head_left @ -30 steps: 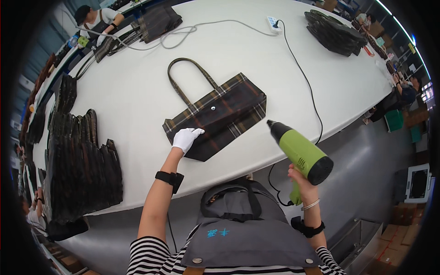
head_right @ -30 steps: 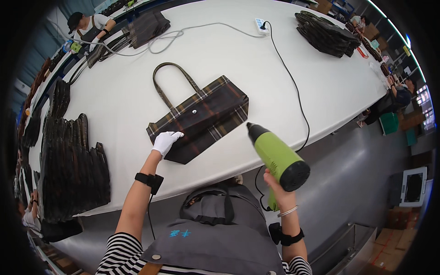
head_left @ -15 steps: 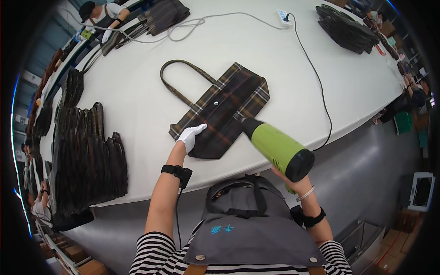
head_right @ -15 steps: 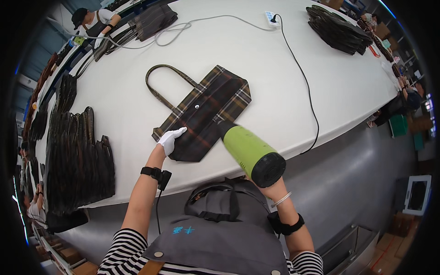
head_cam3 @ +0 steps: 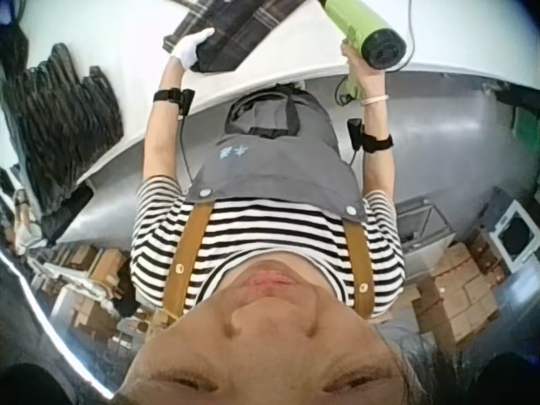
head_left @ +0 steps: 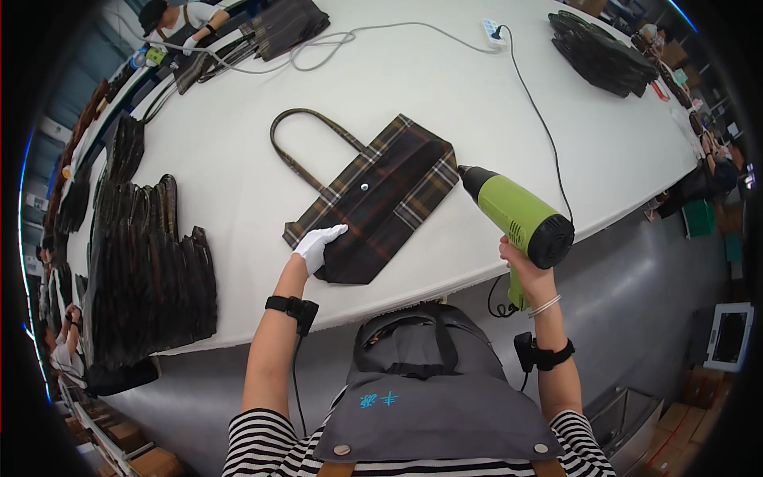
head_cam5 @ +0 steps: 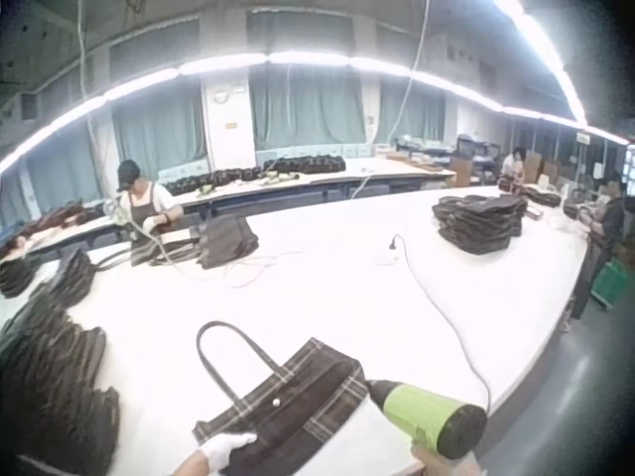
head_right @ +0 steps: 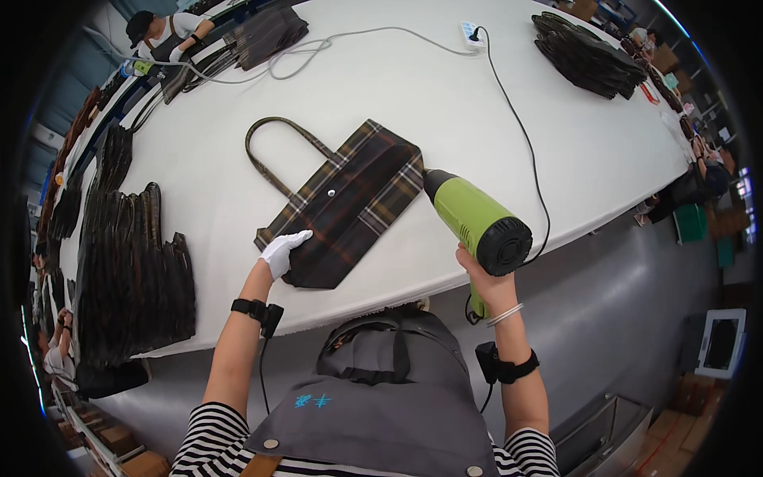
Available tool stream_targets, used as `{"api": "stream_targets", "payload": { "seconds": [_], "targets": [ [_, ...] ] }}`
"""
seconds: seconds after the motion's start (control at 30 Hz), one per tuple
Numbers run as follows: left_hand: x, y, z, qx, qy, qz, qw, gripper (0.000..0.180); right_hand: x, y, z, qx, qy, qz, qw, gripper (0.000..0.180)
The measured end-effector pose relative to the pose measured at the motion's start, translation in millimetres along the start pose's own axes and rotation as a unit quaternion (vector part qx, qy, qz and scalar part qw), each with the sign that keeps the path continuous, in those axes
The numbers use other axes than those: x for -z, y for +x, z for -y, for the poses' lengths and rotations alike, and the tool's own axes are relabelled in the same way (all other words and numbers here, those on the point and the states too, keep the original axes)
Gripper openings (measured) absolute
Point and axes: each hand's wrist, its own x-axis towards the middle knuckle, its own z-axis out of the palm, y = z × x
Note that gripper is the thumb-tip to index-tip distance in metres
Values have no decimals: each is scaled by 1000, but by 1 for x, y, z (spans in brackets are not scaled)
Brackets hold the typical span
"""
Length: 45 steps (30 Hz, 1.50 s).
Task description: The recorder uses a heat gun to apply heat to the surface of plaid handbags at a finishing station in a workshop.
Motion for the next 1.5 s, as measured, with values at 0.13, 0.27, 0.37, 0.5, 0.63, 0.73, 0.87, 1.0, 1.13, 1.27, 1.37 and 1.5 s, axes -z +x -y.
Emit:
{"api": "stream_targets", "payload": {
  "seconds": [0.13,0.27,0.37,0.5,0.63,0.73,0.87,1.0,1.13,1.27,1.37,1.5],
  "targets": [
    [15,-6,14,16,78,-25,997,33,21,18,21,-34,51,-20,998,21],
    [-27,-11,-64,119,244,-74,959,48,47,23,14,-21,57,-67,996,21],
    [-69,-7,-105,47,350,-74,933,72,58,17,23,-53,70,-22,996,20],
    [-125,11,-99,36,460,-61,885,93,72,13,24,-51,75,-24,996,22],
    [-177,-12,-52,-15,636,-153,756,99,80,6,30,-34,87,-43,995,23],
    [-173,-44,-27,-77,627,-118,766,96,85,4,24,-14,110,-49,993,23],
    [-134,-79,49,-202,715,-108,660,53,89,7,17,33,133,-48,989,25],
    [-98,-94,-7,-158,572,-112,797,36,97,13,17,59,149,-58,985,24],
    [-66,-76,-62,-270,327,-325,846,26,93,11,19,103,141,-71,982,26],
    [-61,-65,-119,-261,-7,-489,832,29,94,13,23,127,144,-64,979,33],
    [-56,-48,-136,-222,-232,-594,738,48,91,7,28,148,154,-56,975,36],
    [-58,-30,-95,-191,-307,-483,798,44,88,-1,37,134,144,-54,979,36]
  ]
}}
